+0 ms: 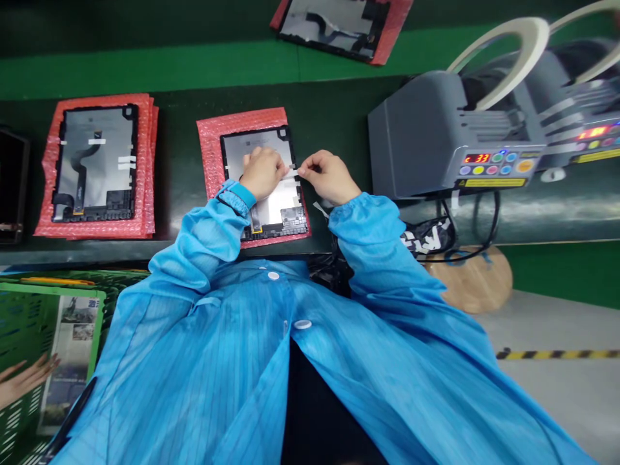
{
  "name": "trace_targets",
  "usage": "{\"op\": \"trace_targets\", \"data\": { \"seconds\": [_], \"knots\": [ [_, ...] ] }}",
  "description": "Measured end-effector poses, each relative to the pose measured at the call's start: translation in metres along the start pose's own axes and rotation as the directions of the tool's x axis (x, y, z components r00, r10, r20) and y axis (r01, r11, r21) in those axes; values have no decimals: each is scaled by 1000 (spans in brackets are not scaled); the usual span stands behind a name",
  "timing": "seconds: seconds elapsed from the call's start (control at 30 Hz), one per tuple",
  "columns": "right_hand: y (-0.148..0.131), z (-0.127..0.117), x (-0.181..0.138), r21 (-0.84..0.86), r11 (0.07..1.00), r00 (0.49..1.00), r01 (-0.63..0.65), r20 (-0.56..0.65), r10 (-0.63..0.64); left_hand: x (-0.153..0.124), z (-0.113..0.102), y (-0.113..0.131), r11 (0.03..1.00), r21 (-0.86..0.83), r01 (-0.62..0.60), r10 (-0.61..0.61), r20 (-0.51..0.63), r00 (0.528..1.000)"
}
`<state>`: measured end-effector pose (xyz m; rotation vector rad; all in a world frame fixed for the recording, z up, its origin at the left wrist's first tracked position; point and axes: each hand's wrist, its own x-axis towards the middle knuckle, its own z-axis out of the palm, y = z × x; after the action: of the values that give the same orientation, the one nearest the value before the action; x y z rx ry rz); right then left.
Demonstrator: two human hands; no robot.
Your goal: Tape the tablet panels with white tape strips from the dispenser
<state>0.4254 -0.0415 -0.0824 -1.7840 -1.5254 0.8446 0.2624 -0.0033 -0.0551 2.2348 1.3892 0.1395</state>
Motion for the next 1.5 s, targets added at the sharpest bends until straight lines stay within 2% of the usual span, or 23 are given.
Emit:
{"op": "trace_targets", "data": {
  "seconds": [0.23,0.43,0.5,0.57,0.67,0.73,0.77,0.83,0.9,0.97,1.0,1.07,1.13,1.27,1.37,1.43,1.5],
  "knots": [
    [5,6,1,-60,998,1000,2,-7,-3,-3,4,6,994,112,-2,1,4,1000],
    [-1,3,3,-124,989,996,-85,4,86,-5,7,5,989,148,-4,6,-16,1000],
    [-4,-3,6,-168,976,988,-140,42,149,-3,9,5,991,129,15,-10,-38,999],
    [-8,-11,9,-221,951,960,-217,131,249,2,12,6,993,110,49,-42,-68,997],
    [-17,-23,13,-252,912,876,-323,284,389,7,9,6,993,93,75,-66,-99,993],
    [-23,-27,12,-195,902,838,-384,337,430,2,-1,-1,994,87,71,-59,-127,990],
    [-24,-28,9,-138,904,836,-406,345,428,-4,-8,-8,993,85,80,-66,-162,985],
    [-25,-25,4,0,910,860,-415,328,392,-25,-23,-28,983,83,162,-135,-268,954],
    [-22,-17,-1,90,928,905,-361,272,326,-50,-33,-50,946,74,315,-273,-340,900],
    [-17,-8,-2,83,954,939,-288,217,265,-73,-36,-69,900,70,430,-391,-307,868],
    [-15,-4,-1,59,963,949,-263,197,248,-81,-34,-75,889,67,452,-420,-272,866],
    [-13,3,1,13,969,956,-248,168,242,-90,-26,-82,893,43,447,-427,-231,874],
    [-15,6,1,24,965,956,-260,146,254,-92,-19,-82,906,24,423,-405,-239,882],
    [-32,8,-7,244,948,978,-205,75,193,-93,-14,-74,916,99,388,-349,-276,895],
    [-43,12,-14,366,911,982,-188,74,173,-98,-14,-70,914,163,372,-323,-264,909],
    [-45,16,-14,351,916,980,-197,48,193,-100,-15,-69,908,178,379,-334,-238,912],
    [-42,20,-10,225,958,982,-177,-19,186,-102,-15,-70,901,184,392,-353,-212,911]
  ]
}}
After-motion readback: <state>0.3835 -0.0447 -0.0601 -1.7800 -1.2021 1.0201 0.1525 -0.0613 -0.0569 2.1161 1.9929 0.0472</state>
